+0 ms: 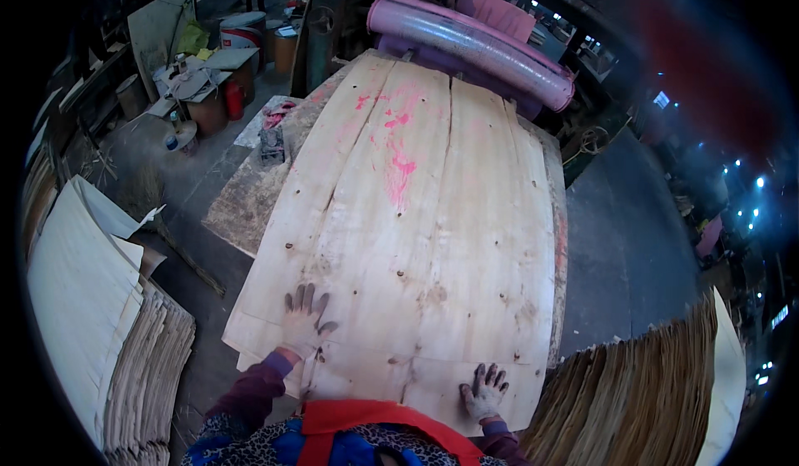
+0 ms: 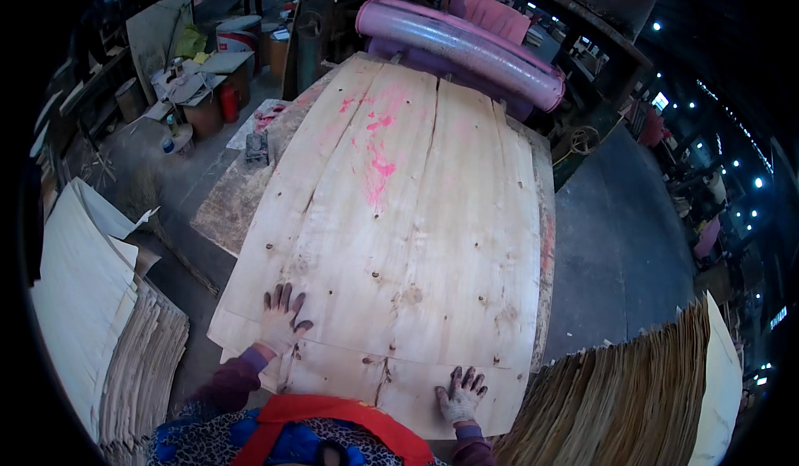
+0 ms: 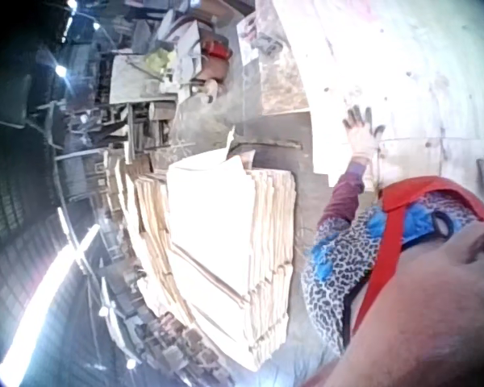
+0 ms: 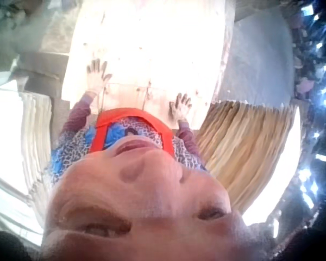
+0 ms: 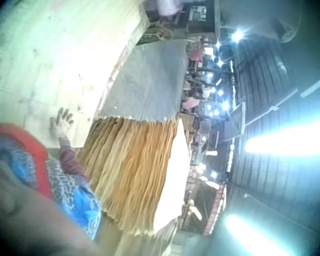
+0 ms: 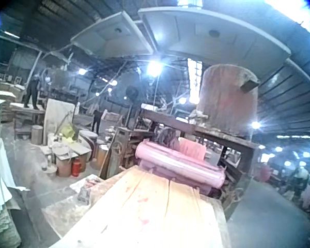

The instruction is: The person handles and aligns thin sheets of wood veneer on a workspace, cleans the surface using a broom and a scrap piece, and organizes the sheets into stacks.

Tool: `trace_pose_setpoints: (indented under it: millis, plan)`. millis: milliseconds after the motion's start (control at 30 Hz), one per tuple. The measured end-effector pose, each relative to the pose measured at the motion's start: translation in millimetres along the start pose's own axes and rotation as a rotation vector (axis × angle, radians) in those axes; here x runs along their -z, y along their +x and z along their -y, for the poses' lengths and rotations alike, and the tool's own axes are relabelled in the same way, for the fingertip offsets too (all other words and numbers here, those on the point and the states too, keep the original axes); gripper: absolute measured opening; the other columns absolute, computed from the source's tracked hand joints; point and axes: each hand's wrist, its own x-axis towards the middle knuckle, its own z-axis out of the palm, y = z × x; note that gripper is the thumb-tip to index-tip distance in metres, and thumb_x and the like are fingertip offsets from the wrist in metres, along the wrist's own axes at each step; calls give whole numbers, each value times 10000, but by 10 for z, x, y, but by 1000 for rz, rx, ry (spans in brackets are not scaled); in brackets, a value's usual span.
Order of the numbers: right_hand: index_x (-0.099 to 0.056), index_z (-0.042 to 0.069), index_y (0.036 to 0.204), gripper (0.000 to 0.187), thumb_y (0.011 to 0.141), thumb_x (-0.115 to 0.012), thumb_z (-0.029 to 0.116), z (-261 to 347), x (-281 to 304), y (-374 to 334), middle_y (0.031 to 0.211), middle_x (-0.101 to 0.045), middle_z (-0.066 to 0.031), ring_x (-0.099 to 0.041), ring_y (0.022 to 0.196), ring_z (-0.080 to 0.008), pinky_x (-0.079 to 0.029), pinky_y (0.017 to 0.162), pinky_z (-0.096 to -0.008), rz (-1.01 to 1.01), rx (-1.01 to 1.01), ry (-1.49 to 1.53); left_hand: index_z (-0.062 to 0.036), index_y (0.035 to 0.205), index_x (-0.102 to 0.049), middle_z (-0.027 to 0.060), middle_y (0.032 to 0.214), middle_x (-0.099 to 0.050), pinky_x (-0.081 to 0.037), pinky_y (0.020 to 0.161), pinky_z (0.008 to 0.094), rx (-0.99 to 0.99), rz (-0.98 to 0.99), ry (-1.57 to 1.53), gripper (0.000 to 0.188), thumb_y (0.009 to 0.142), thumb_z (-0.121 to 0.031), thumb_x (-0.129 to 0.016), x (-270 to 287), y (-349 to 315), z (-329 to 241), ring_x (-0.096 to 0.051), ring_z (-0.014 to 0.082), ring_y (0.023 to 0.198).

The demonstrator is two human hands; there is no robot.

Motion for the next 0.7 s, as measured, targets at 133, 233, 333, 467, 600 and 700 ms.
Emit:
trace_pose_setpoints:
  millis: [133,233,333,467,600,700]
  plan:
    - [-217,129,1372,704,814,-418,509,111,-97,-87,1384,-145,-288,-119,1279,-456,-125,1001,-582,-34,-173,92,-152,1355,-248,186,1408,-152,-106,1021,560,29,68,48,803,694,-444,-599,-26,-523,41,-133,380,1296]
    - [-220,120,1369,659,851,-351,506,174,-184,31,1374,-166,-294,-112,1283,-450,-124,1000,-583,-68,-311,189,-126,1339,-288,195,1393,-188,-130,1018,554,23,78,28,758,721,-456,-580,-19,-667,54,-158,394,1284]
    - [-217,110,1369,661,864,-281,532,247,-184,133,1376,-173,-287,-93,1294,-432,-116,1000,-584,-36,-396,279,-137,1350,-258,185,1404,-167,-128,1026,539,28,82,15,771,722,-446,-581,1,-721,70,-135,382,1295]
    - [-218,98,1368,681,865,-229,557,391,-64,201,1392,-157,-267,-70,1310,-404,-102,1004,-579,35,-465,316,-165,1366,-221,169,1424,-119,-121,1031,531,57,103,21,793,715,-425,-591,-11,-751,95,-105,367,1308]
    - [-281,50,1327,696,864,-227,566,240,-319,287,1360,-226,-266,-133,1296,-386,-156,993,-562,-120,-545,327,-160,1353,-256,173,1419,-139,-151,1025,524,43,130,-1,761,719,-419,-588,-51,-656,12,-126,369,1302]
    - [-392,7,1248,704,862,-220,571,368,-191,317,1296,-338,-269,-252,1249,-377,-236,968,-522,-144,-603,361,-141,1339,-283,191,1405,-172,-183,1018,517,85,165,14,745,717,-415,-590,36,-660,6,-145,383,1293]
